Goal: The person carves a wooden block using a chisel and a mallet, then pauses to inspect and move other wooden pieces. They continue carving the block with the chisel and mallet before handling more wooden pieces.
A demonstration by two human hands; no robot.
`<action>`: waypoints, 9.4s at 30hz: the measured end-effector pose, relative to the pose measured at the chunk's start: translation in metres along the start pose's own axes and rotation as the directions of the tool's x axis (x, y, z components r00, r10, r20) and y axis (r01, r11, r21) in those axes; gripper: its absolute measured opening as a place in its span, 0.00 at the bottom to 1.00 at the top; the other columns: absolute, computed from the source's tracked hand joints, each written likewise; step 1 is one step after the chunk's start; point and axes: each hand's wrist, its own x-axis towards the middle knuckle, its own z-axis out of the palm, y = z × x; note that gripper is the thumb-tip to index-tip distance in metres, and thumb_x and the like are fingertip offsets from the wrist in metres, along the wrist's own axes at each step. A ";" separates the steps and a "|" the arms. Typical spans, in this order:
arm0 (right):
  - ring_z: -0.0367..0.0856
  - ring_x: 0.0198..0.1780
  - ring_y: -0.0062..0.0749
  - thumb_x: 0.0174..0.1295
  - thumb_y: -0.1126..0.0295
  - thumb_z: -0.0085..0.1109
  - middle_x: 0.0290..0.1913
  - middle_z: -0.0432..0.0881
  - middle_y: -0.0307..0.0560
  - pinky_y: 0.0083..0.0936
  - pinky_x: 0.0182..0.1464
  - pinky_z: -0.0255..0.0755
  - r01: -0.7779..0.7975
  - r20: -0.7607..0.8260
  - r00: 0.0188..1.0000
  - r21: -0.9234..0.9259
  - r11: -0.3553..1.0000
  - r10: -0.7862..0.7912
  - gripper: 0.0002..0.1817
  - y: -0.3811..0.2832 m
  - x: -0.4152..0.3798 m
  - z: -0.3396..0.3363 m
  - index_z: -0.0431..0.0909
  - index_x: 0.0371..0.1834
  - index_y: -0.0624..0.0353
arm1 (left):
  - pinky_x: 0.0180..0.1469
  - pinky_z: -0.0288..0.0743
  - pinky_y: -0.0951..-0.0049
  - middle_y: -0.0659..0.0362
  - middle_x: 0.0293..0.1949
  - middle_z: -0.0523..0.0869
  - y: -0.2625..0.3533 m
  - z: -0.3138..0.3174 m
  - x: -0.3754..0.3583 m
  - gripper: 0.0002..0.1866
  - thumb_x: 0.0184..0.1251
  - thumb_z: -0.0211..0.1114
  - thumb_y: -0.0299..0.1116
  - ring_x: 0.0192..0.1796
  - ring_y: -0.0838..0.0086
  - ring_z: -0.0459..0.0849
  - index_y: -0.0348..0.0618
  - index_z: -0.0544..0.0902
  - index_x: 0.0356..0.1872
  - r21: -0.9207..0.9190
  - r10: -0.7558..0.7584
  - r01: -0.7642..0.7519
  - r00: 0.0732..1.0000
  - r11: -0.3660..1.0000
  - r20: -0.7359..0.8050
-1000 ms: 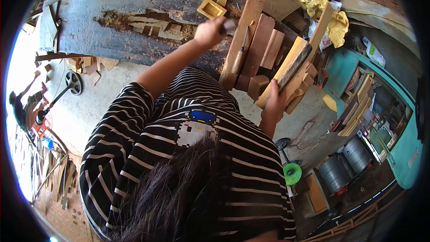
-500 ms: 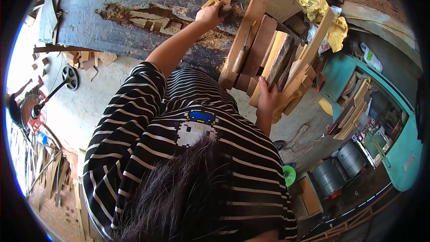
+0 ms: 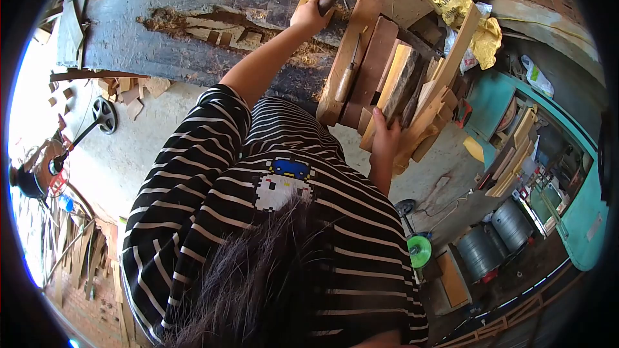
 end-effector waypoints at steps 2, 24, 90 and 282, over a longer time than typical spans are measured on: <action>0.75 0.49 0.32 0.59 0.61 0.62 0.50 0.77 0.49 0.26 0.54 0.66 0.010 0.000 1.000 0.004 1.000 -0.010 0.26 -0.001 -0.001 0.000 0.70 0.54 0.69 | 0.47 0.76 0.58 0.48 0.41 0.84 -0.006 0.002 0.000 0.28 0.53 0.66 0.53 0.45 0.54 0.83 0.47 0.73 0.51 -0.039 0.016 -0.016 1.000 0.999 -0.007; 0.74 0.50 0.35 0.58 0.56 0.61 0.52 0.76 0.54 0.26 0.54 0.66 0.011 0.007 1.000 -0.027 1.000 -0.011 0.31 -0.003 0.003 0.004 0.70 0.55 0.73 | 0.44 0.75 0.62 0.56 0.36 0.81 0.072 -0.012 -0.089 0.18 0.48 0.68 0.32 0.41 0.58 0.81 0.47 0.73 0.42 -0.126 0.913 -0.905 0.408 0.406 0.006; 0.77 0.23 0.33 0.55 0.62 0.62 0.27 0.76 0.49 0.23 0.25 0.74 0.691 -0.170 0.710 0.355 0.629 -0.684 0.21 -0.090 -0.012 0.008 0.70 0.40 0.71 | 0.36 0.75 0.63 0.54 0.29 0.81 0.080 -0.015 -0.070 0.15 0.44 0.68 0.29 0.34 0.57 0.81 0.44 0.75 0.35 -0.208 0.810 -0.882 0.471 0.423 -0.350; 0.76 0.21 0.23 0.48 0.77 0.63 0.28 0.77 0.44 0.20 0.24 0.72 0.324 -0.295 0.922 0.238 0.916 -0.250 0.17 0.083 0.020 -0.207 0.69 0.41 0.65 | 0.50 0.75 0.58 0.38 0.42 0.82 -0.067 0.065 -0.159 0.34 0.50 0.68 0.54 0.48 0.50 0.81 0.30 0.73 0.45 0.043 -0.025 0.018 0.984 0.999 0.176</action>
